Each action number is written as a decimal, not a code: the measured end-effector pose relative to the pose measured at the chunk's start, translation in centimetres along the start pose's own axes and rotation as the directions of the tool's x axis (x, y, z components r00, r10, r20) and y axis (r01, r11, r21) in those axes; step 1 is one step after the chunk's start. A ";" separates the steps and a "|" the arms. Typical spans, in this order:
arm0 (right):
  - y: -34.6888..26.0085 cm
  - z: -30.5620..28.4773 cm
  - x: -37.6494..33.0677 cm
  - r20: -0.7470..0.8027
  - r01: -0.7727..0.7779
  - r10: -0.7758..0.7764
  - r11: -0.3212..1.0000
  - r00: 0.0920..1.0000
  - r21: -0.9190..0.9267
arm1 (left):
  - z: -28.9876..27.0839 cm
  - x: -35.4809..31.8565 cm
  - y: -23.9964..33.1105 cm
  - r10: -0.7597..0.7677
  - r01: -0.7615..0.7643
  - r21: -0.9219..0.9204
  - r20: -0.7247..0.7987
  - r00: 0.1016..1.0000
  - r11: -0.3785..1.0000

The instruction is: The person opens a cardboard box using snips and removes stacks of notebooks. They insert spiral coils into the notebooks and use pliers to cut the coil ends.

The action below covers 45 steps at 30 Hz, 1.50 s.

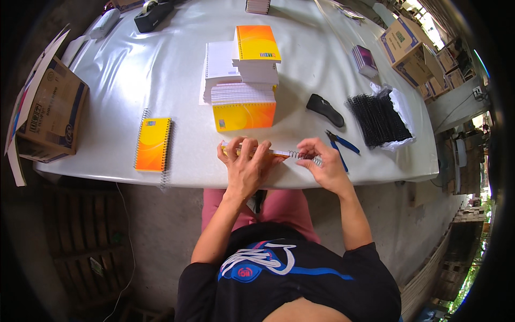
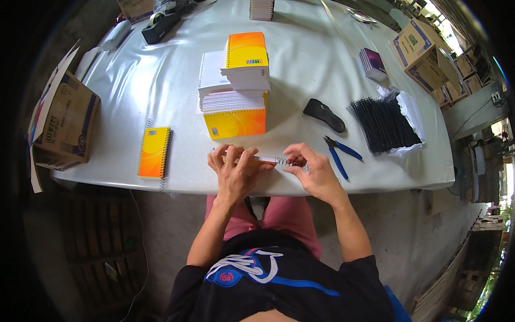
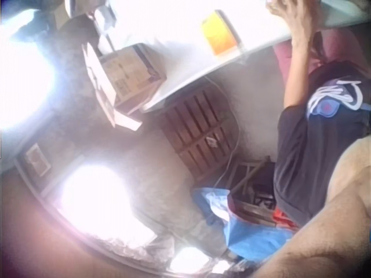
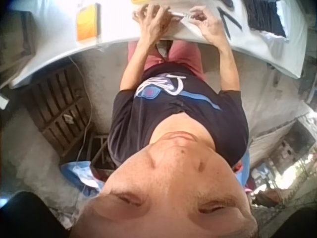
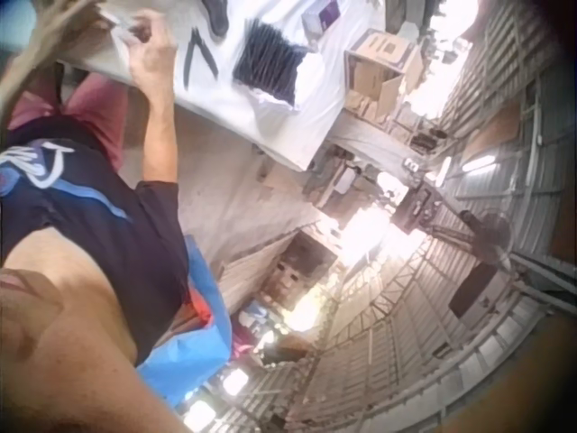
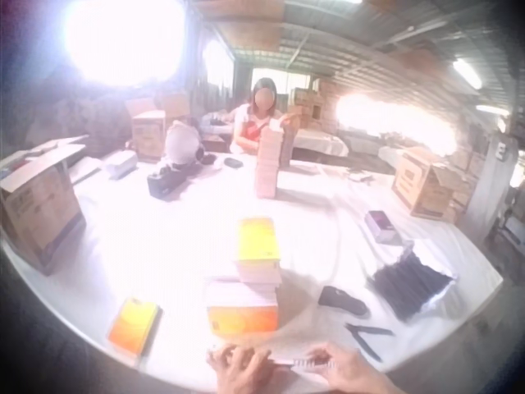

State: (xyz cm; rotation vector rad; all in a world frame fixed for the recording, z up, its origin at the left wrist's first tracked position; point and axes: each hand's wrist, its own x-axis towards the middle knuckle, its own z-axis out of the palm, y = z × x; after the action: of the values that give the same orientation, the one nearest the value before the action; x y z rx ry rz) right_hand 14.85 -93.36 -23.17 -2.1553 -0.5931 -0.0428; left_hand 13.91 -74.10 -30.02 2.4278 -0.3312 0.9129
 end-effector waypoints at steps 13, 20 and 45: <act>8.5 -5.9 4.6 -0.087 -0.045 -0.036 0.633 0.996 -0.773 | -1.3 1.5 0.0 -0.031 0.047 -0.154 0.100 0.994 0.987; 8.4 -5.2 4.3 -0.161 -0.050 0.150 0.864 0.976 0.501 | -1.7 1.7 -0.4 -0.045 0.063 -0.199 0.090 0.995 0.978; 2.9 0.7 2.9 0.051 -0.096 0.082 0.861 0.995 0.500 | -0.5 1.5 -2.0 -0.165 0.156 -0.553 0.035 0.986 0.819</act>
State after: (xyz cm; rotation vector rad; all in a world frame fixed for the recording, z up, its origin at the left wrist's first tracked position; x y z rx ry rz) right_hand 18.55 -93.09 -25.12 -1.6697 -0.4570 0.1771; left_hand 15.53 -72.22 -29.47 1.8742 -0.3254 0.6440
